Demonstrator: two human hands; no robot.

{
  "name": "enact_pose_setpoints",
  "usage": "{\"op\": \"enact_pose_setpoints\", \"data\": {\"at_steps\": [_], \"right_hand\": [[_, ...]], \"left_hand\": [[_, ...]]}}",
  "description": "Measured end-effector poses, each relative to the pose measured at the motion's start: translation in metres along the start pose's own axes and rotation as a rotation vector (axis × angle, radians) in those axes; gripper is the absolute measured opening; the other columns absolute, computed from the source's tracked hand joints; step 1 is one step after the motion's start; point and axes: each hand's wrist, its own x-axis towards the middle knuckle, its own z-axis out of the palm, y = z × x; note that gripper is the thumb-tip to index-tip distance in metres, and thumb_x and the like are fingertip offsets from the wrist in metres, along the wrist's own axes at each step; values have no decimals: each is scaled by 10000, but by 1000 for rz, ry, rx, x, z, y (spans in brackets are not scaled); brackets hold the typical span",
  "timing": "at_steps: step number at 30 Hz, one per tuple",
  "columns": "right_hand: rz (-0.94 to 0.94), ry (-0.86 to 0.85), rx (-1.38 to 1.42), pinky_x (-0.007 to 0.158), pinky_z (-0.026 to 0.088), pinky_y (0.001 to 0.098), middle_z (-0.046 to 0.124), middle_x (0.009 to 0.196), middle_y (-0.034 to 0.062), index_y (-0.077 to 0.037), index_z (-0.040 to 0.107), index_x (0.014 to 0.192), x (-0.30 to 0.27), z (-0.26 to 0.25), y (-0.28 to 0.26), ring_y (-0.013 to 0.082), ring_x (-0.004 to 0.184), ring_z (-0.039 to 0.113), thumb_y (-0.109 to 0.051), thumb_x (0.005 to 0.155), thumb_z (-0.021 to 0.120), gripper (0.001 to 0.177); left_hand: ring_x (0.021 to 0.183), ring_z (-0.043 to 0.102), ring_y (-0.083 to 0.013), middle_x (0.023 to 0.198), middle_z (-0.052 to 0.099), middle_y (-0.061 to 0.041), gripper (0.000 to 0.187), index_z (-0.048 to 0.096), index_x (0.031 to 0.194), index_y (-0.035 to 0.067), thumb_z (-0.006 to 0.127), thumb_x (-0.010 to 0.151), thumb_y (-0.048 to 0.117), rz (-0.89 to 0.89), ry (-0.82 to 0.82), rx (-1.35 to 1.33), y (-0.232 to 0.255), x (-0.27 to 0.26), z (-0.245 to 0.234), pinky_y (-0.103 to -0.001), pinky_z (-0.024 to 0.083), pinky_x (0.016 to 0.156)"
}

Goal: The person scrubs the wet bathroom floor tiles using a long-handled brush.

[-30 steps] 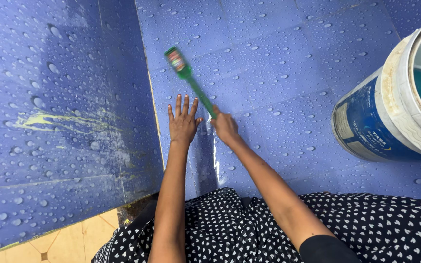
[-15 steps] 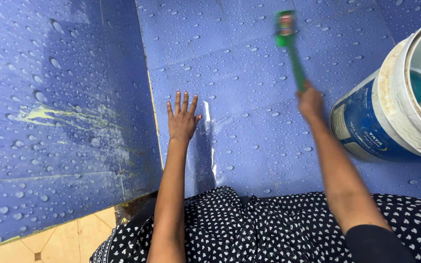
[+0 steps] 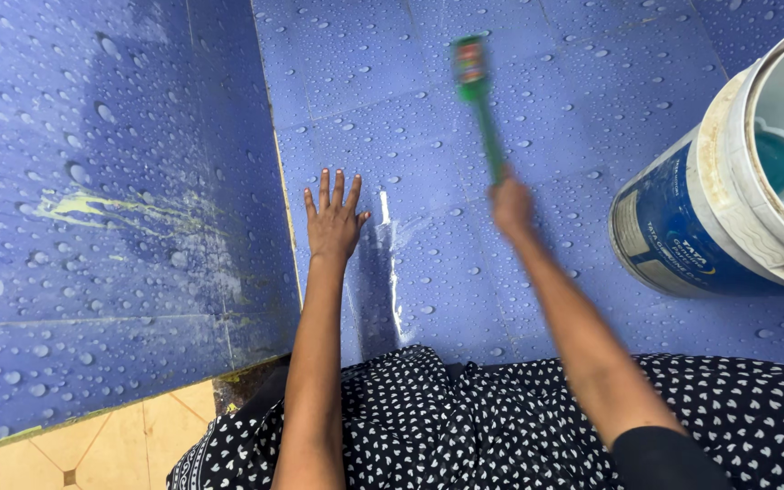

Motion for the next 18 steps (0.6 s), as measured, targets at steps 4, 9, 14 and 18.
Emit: {"op": "enact_pose_setpoints", "data": {"at_steps": [4, 9, 14, 18], "right_hand": [[-19, -235, -10, 768, 576, 556, 741, 902, 237, -40, 697, 1188, -70, 68, -92, 412, 848, 738, -266, 941, 666, 337], [-229, -375, -17, 808, 552, 577, 725, 970, 246, -209, 491, 1469, -145, 61, -165, 454, 916, 704, -234, 891, 678, 607], [-241, -417, -113, 771, 564, 549, 735, 937, 224, -291, 466, 1504, -121, 51, -130, 413, 882, 724, -319, 925, 676, 616], [-132, -252, -83, 741, 559, 534, 743, 928, 206, -270, 508, 1506, -61, 26, -36, 382, 821, 728, -263, 918, 693, 616]], "left_hand": [[1577, 29, -293, 1698, 199, -41, 753, 239, 1623, 311, 513, 966, 557, 3, 22, -37, 5, 1, -8, -596, 71, 1238], [1580, 50, -293, 1697, 216, -54, 752, 259, 1622, 299, 535, 968, 545, 11, 50, -62, 10, 2, -12, -603, 74, 1241], [1574, 66, -293, 1688, 227, -56, 756, 268, 1615, 305, 541, 957, 557, 25, 78, -68, 12, 4, -8, -614, 74, 1234], [1575, 68, -304, 1695, 233, -55, 749, 276, 1614, 305, 545, 963, 559, 33, 115, -79, 12, 5, -6, -619, 75, 1235]]}}
